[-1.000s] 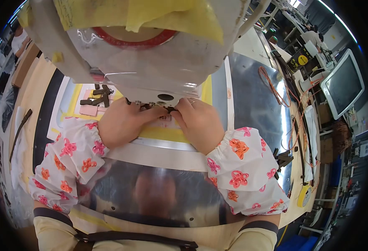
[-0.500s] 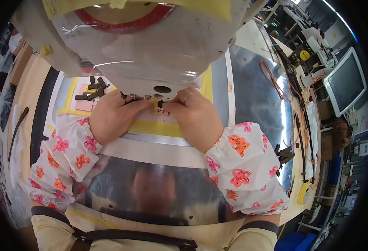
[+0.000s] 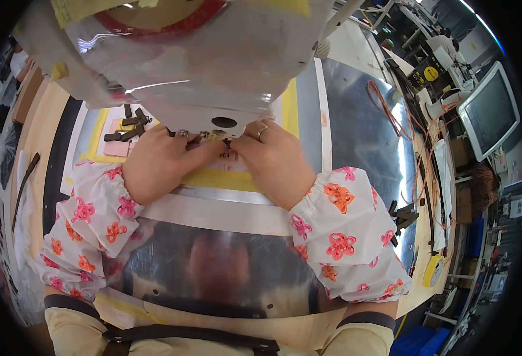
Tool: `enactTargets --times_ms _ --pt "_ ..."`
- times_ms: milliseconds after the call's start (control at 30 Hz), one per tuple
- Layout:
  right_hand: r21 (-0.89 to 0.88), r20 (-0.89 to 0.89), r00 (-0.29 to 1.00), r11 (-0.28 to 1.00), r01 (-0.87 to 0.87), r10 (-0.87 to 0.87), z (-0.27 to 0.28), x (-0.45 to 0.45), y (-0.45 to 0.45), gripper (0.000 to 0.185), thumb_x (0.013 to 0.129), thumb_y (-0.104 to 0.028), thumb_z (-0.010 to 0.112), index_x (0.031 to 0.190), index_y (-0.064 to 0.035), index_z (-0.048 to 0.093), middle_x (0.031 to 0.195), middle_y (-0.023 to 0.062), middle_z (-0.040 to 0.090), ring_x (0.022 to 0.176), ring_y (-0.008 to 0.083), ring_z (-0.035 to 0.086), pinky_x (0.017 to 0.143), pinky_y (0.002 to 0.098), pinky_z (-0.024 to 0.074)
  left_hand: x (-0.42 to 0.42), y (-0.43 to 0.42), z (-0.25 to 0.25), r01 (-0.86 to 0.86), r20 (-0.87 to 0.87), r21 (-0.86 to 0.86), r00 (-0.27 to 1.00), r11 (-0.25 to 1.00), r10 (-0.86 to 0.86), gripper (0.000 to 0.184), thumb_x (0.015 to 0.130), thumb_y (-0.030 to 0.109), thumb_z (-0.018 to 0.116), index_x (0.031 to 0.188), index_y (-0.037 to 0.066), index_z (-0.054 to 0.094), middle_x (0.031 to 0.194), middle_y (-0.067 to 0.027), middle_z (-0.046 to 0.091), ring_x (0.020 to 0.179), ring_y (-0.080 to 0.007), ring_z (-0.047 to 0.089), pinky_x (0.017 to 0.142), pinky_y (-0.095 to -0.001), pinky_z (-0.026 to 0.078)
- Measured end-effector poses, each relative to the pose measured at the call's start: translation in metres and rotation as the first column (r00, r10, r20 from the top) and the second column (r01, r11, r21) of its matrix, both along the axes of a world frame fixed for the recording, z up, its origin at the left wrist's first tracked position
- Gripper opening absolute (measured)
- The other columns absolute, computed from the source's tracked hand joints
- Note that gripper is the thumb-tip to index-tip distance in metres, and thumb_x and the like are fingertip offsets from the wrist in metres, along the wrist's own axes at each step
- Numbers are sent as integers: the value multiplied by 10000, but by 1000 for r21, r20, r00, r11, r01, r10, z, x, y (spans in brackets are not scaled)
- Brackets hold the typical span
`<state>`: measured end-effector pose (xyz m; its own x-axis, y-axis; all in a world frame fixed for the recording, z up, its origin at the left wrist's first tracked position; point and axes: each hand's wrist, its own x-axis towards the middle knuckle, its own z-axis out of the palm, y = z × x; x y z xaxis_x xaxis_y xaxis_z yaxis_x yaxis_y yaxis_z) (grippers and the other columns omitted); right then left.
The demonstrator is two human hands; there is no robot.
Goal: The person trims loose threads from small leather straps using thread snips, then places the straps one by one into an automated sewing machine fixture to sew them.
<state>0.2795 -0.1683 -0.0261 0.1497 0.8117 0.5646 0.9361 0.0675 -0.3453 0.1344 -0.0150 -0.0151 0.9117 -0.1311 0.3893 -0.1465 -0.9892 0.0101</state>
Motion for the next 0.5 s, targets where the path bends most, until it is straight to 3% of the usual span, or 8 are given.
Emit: enactTargets --times_ms 133,200,233,300,433,500 --pt "-30 99 992 997 -71 74 0 6 -2 220 601 4 623 813 -44 655 789 70 577 786 247 560 678 338 489 -1 3 -4 -6 64 13 998 1000 5 258 749 120 560 1000 175 580 803 -27 599 812 -207 577 634 -327 414" --pt "-44 99 990 994 -97 101 0 8 -3 226 598 3 621 817 -43 654 795 66 576 792 245 559 680 336 490 -1 2 -2 -22 17 -50 1000 999 23 350 692 81 565 1021 171 643 1007 -94 589 903 -294 568 782 -377 473" --pt "-60 105 990 995 -84 90 1 5 -2 229 601 7 616 822 -44 654 800 64 573 800 245 558 678 336 492 -2 4 -4 -25 14 -54 1000 998 26 350 692 81 565 1021 171 643 1007 -94 589 903 -294 568 782 -377 473" --pt "-73 114 991 995 -67 75 1 3 -1 233 604 11 611 827 -44 654 805 63 571 808 244 557 676 336 494 -2 8 -8 10 79 -69 997 998 -5 293 756 120 552 1033 205 590 785 -23 597 813 -194 574 660 -321 398" --pt "-53 126 988 995 -81 87 -2 4 0 228 610 12 607 827 -42 654 809 69 568 818 245 555 674 339 498 -2 7 -12 -10 68 -38 998 999 12 313 754 120 553 1054 195 598 792 -25 600 806 -194 572 659 -324 401" --pt "-49 133 987 996 -80 86 -3 5 1 225 616 11 604 829 -41 653 803 71 568 822 248 556 677 340 499 -1 9 -21 -14 182 -128 983 992 37 303 742 118 561 1034 173 622 750 -24 581 768 -193 559 664 -325 402"
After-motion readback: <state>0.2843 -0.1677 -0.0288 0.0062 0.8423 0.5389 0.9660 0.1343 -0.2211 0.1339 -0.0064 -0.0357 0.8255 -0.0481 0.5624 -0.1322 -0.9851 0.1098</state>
